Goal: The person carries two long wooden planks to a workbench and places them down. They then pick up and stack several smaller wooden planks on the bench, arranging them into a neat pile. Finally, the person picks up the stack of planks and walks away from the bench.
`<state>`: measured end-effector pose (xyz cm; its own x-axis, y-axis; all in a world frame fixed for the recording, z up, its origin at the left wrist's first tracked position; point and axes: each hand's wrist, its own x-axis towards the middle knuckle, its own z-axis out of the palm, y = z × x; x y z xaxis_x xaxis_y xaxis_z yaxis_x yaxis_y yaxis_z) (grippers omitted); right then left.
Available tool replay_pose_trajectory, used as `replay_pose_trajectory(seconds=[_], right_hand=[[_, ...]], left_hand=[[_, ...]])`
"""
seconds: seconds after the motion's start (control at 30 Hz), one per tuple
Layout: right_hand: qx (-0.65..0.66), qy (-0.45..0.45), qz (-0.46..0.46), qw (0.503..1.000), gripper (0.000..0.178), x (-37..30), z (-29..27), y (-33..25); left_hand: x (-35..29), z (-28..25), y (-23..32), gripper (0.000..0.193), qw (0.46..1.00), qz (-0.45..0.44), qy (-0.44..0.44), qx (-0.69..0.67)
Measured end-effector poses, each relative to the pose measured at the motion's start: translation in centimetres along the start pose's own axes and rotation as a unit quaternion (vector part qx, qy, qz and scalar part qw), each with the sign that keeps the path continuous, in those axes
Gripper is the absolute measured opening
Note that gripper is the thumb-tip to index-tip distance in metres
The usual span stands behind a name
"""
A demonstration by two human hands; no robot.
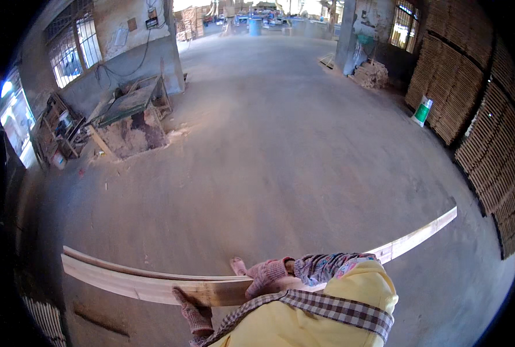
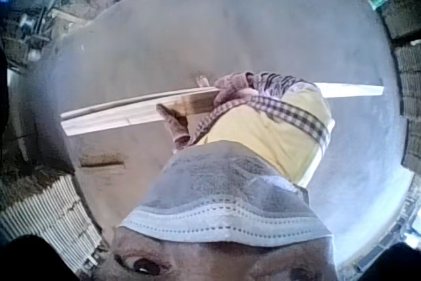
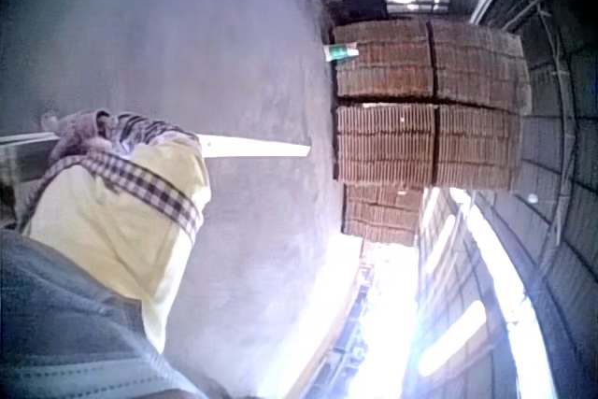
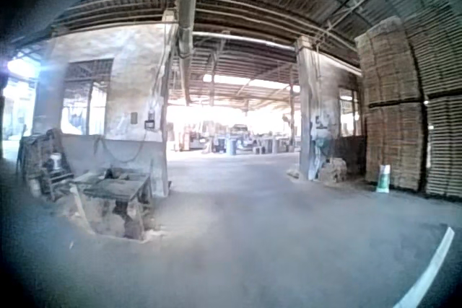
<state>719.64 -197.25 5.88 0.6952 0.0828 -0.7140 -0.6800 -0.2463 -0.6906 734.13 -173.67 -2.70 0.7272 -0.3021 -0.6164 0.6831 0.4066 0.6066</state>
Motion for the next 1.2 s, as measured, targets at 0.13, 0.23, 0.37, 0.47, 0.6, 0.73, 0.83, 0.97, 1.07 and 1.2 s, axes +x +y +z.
replay_pose_trajectory(seconds=[0.13, 0.23, 0.37, 0.47, 0.6, 0.73, 0.83, 0.97, 1.07, 1.2], right_hand=[[0.049, 0.002, -0.054, 0.997, 0.061, 6.4, -7.4, -5.9], [0.039, -0.003, -0.027, 0.999, 0.06, 11.6, -13.4, -11.0], [-0.135, -0.01, 0.016, 0.991, 0.063, 16.4, -19.8, -19.2], [-0.165, -0.037, 0.008, 0.986, 0.065, 23.0, -23.9, -20.0], [-0.137, -0.093, -0.015, 0.986, 0.066, 30.2, -29.6, -25.5], [-0.154, -0.054, 0.009, 0.987, 0.065, 35.7, -35.3, -33.1], [-0.258, 0.008, 0.017, 0.966, 0.065, 39.4, -38.3, -39.8], [-0.146, -0.018, 0.014, 0.989, 0.064, 45.2, -42.1, -42.3], [-0.105, 0.004, 0.024, 0.994, 0.062, 48.6, -46.1, -48.5], [-0.092, -0.001, 0.024, 0.996, 0.064, 55.4, -51.2, -51.0]], left_hand=[[7.3, 7.9, 6.5, 0.081, 0.999, 0.023, -0.02, 0.044], [14.9, 11.3, 10.6, 0.077, 0.998, 0.041, -0.036, 0.023], [21.3, 13.3, 15.0, 0.078, 0.999, 0.044, 0.023, 0.015], [26.1, 15.2, 16.8, 0.078, 0.998, 0.025, 0.053, -0.001], [33.9, 17.4, 21.3, 0.079, 0.997, 0.021, 0.079, -0.009], [42.3, 20.5, 27.1, 0.08, 0.997, 0.016, 0.072, -0.002], [48.8, 23.3, 32.0, 0.08, 0.998, 0.009, 0.057, 0.008], [56.9, 27.0, 37.3, 0.081, 0.999, -0.008, 0.034, 0.027], [62.5, 30.7, 41.9, 0.082, 0.999, -0.002, 0.025, 0.04], [70.5, 35.0, 45.4, 0.092, 1.0, 0.005, -0.016, 0.026]])
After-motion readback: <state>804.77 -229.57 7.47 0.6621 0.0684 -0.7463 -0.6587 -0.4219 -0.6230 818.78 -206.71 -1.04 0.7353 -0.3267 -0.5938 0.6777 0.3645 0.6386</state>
